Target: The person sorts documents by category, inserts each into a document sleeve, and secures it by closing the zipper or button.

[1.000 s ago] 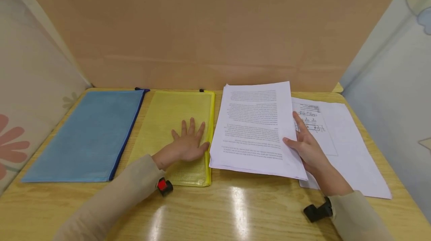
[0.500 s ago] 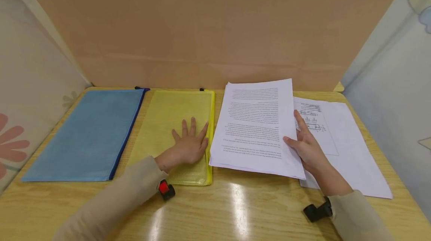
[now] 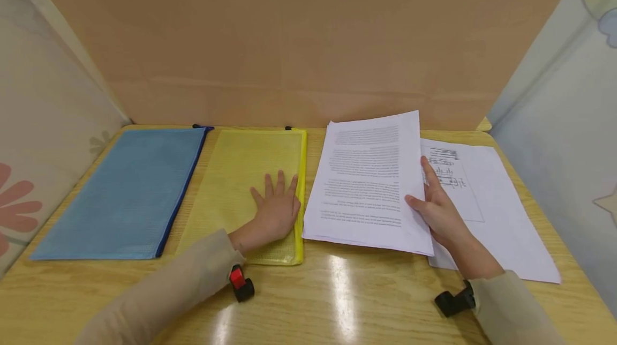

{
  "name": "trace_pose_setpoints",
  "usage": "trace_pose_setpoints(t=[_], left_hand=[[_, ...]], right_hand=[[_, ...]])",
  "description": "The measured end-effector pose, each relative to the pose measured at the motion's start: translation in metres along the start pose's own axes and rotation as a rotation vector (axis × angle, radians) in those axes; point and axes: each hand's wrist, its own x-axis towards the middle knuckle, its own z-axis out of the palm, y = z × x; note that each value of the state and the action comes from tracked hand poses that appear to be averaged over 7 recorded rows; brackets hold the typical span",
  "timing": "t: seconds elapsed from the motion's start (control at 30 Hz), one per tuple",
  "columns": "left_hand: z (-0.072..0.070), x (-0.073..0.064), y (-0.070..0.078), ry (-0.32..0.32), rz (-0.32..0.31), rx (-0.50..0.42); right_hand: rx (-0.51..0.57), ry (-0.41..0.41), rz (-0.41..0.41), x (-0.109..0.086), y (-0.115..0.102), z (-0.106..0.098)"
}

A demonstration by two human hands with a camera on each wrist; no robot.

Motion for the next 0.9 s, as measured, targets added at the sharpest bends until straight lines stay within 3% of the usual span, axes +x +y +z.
trace_pose_setpoints(t=[0.3,0.5,0.67,0.9], left_hand=[[0.000,0.001,0.001,0.030,-0.022,-0.010],[0.001,0.001,0.006,0.051,-0.038,0.028],[0.003,0.001,0.007,0.117,-0.018,0.027],[0.007,0.002,0.004,0.205,0.002,-0.061]], right_hand=[[-0.059,0.029,-0.125,0.000,-0.001,0.011],[-0.069,0.039,-0.129,-0.001,-0.002,0.012],[-0.066,0.046,-0.111,-0.001,-0.002,0.009],[-0.082,0.053,-0.146,0.002,-0.002,0.016]])
